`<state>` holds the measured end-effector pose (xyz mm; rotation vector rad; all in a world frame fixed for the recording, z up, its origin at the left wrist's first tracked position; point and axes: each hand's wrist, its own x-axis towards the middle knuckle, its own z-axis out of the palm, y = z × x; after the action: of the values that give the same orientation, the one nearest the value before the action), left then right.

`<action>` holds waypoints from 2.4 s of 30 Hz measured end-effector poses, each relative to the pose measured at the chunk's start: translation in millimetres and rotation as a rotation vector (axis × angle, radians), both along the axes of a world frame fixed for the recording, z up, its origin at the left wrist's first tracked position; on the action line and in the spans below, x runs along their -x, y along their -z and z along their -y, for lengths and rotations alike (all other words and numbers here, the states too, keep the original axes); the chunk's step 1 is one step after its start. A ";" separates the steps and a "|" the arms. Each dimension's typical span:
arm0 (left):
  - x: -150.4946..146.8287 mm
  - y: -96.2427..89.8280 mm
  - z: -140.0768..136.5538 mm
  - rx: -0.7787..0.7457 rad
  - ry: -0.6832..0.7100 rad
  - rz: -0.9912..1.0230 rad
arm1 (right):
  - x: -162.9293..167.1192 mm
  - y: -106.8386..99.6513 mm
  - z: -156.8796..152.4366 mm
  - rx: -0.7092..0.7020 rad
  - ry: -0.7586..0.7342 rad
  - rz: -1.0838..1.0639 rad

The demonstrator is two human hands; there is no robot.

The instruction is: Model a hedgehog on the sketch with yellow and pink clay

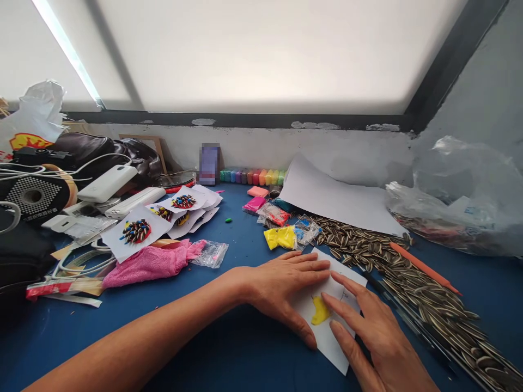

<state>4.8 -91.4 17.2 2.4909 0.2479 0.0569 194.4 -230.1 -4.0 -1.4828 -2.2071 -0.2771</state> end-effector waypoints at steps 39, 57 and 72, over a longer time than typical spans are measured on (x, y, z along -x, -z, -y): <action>0.4 -1.9 -0.7 -0.013 0.019 -0.014 | -19.6 -0.1 11.1 -0.076 -0.088 0.084; 0.2 -1.6 -0.8 -0.003 0.014 -0.020 | -16.7 -0.1 6.9 -0.099 -0.101 0.213; 0.5 -1.3 -0.4 0.003 0.003 -0.009 | -20.5 -1.0 7.8 -0.116 -0.145 0.201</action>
<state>4.3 -91.0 18.5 2.4894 0.2480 0.0441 214.9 -237.9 -3.0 -1.2745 -2.3971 -0.5159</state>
